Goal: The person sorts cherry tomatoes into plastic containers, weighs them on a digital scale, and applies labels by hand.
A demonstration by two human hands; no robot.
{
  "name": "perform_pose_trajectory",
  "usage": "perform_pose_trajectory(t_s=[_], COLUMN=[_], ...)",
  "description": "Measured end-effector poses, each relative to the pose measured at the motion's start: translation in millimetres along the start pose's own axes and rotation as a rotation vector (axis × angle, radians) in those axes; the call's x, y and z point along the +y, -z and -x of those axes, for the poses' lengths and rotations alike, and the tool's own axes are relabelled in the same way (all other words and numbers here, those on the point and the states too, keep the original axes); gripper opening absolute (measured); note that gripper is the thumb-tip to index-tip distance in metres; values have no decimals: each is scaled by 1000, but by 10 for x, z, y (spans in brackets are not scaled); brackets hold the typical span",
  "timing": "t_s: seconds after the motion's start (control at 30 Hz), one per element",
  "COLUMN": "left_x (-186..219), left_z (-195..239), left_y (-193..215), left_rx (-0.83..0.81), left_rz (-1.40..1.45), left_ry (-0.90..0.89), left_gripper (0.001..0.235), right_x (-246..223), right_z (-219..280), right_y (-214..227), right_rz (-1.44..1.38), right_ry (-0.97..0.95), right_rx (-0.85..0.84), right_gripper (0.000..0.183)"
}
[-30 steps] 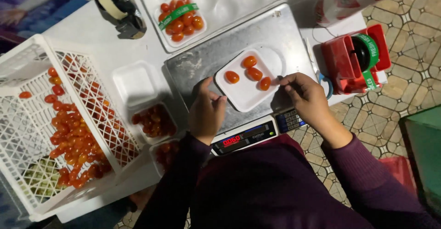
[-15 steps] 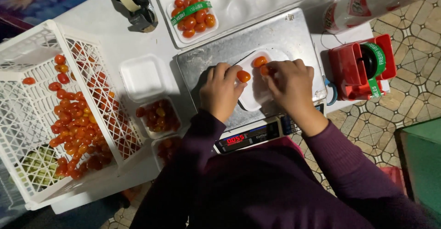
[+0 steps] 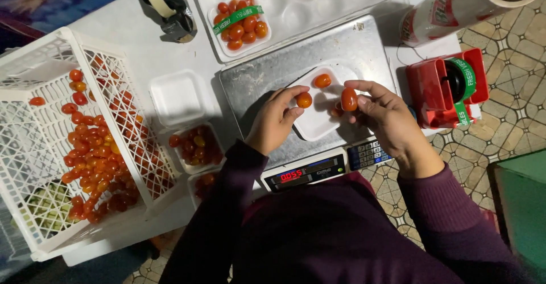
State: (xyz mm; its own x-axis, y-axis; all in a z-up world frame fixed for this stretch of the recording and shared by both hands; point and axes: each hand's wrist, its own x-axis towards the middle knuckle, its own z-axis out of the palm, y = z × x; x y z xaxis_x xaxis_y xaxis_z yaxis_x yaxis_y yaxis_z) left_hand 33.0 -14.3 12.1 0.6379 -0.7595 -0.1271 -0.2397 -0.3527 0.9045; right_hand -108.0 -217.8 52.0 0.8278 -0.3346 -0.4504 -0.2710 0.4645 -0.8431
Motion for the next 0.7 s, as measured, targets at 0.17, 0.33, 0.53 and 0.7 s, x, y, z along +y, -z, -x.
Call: perform_pose_trajectory(t_s=[0.17, 0.33, 0.53, 0.7], left_x=[121, -69, 13, -415], left_z=[23, 46, 489, 1181], left_y=[4, -164, -98, 388], left_rx=[-19, 70, 317, 674], left_rz=[-339, -707, -596, -333], left_ry=[47, 34, -62, 73], left_gripper=[39, 41, 41, 27], right_x=[159, 198, 112, 179], right_z=[-103, -119, -54, -100], right_y=[104, 36, -69, -66], right_rz=[167, 266, 333, 369], right_ry=[45, 57, -96, -19], right_rx=[63, 66, 45, 49], right_gripper=[31, 28, 21, 21])
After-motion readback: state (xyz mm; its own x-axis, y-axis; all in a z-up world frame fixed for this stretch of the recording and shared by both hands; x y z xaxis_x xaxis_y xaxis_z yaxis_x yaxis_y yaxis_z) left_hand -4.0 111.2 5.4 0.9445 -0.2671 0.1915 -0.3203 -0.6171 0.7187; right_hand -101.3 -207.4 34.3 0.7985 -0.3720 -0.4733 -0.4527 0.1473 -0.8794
